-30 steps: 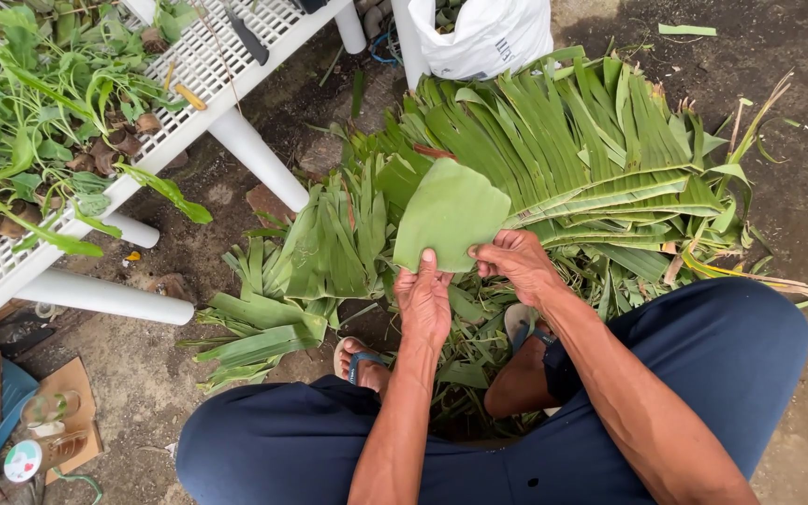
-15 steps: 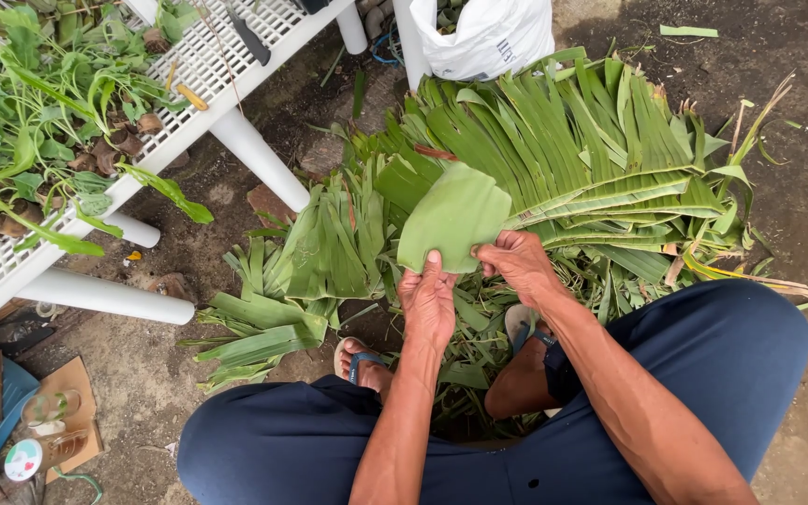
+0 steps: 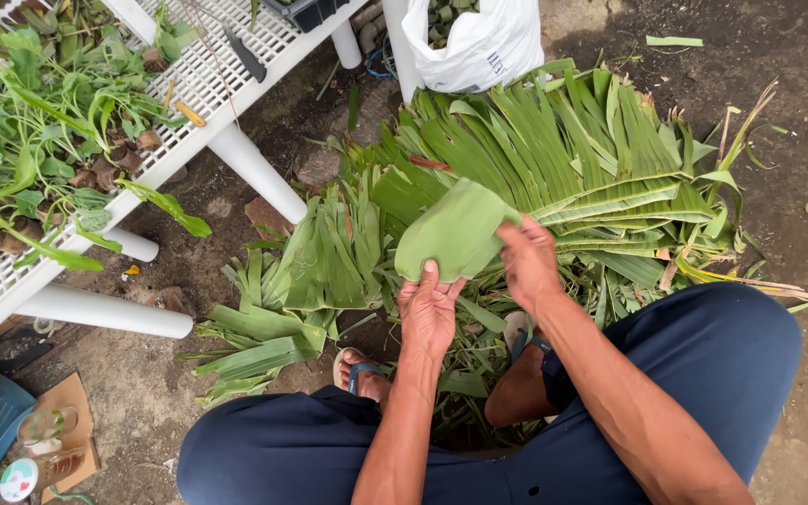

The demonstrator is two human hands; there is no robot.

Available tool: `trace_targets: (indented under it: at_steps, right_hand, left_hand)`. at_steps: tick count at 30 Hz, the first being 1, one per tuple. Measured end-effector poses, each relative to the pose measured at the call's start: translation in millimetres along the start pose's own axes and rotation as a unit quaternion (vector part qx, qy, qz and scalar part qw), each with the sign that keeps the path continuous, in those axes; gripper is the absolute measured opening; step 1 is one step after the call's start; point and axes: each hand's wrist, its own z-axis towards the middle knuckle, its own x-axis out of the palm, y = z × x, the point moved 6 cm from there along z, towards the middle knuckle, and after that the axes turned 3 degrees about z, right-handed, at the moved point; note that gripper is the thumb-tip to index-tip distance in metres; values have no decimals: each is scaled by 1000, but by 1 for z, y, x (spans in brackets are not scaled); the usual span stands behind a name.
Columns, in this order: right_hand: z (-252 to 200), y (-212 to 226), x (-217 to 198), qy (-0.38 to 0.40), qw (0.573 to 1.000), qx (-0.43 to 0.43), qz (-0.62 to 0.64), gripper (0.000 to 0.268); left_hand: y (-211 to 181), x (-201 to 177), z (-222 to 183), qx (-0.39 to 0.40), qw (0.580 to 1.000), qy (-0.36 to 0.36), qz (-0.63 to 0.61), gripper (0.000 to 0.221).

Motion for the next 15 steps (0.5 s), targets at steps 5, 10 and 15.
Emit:
trace_targets:
  at_steps: [5,10,15]
  right_hand:
    - [20,13,-49,-128,982,100,94,26]
    - [-13,4,-15,-36,974,218,-44,43]
    - [-29,-35,5,70,947,298,-93,82]
  left_hand:
    - [-1,-14,6,-15,998,-30,-50,32]
    - [-6,-10,2,0,996,-51,-75,31]
    - [3,-21,14,10,996,-49,-69,32]
